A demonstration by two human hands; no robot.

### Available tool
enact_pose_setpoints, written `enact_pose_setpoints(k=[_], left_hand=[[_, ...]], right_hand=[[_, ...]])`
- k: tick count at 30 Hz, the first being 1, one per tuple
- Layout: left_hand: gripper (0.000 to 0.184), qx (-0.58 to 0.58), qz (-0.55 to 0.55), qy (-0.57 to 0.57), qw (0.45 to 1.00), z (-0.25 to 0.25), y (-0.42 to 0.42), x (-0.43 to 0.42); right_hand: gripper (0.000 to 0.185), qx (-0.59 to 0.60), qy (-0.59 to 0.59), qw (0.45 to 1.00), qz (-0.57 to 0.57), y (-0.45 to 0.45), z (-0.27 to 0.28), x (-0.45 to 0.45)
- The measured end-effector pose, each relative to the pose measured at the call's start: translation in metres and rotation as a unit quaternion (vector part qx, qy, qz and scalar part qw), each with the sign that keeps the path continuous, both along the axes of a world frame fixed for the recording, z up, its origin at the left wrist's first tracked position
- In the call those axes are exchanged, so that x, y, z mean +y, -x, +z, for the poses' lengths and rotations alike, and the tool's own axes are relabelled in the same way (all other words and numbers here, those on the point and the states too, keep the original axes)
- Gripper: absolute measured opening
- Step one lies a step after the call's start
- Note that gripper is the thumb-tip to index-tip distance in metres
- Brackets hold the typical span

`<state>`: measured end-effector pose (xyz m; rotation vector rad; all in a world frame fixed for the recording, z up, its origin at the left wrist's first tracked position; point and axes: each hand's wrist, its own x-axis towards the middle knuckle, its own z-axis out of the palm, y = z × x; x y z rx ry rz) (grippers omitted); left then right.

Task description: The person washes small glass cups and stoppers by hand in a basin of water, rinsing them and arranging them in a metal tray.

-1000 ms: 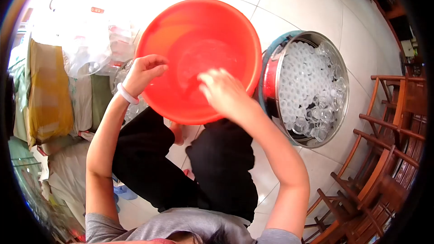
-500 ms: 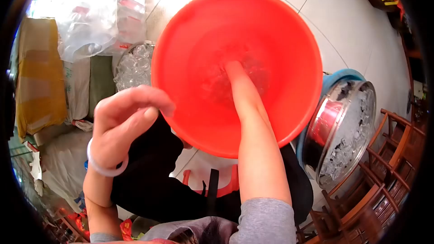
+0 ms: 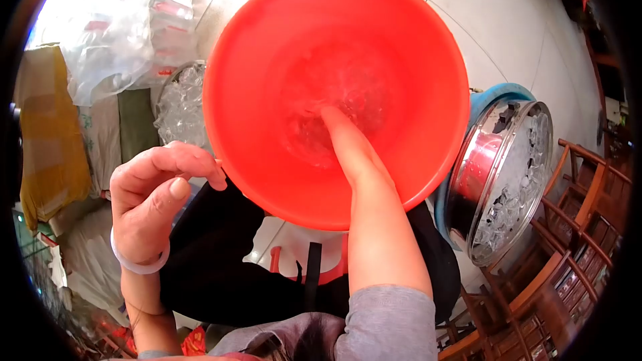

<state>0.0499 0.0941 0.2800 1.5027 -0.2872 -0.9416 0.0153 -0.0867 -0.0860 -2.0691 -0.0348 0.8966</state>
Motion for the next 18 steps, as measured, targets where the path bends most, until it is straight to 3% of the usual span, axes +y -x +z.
enact_pose_setpoints(k=[4, 8, 12, 18], left_hand=[[0.024, -0.001, 0.04, -0.028, 0.999, 0.004, 0.001, -0.004], [0.026, 0.005, 0.04, -0.032, 0.999, 0.005, 0.001, -0.006], [0.027, -0.005, 0.028, -0.019, 0.999, 0.006, 0.002, -0.008], [0.027, 0.01, 0.031, -0.029, 0.999, 0.001, 0.004, -0.012]], right_hand=[[0.034, 0.049, -0.053, 0.997, -0.022, 0.014, -0.001, -0.004], [0.035, 0.016, -0.035, 0.999, -0.016, 0.015, -0.009, 0.004], [0.036, -0.118, 0.1, 0.988, 0.02, 0.008, -0.022, 0.03], [0.037, -0.292, 0.385, 0.873, 0.071, -0.008, -0.052, 0.031]])
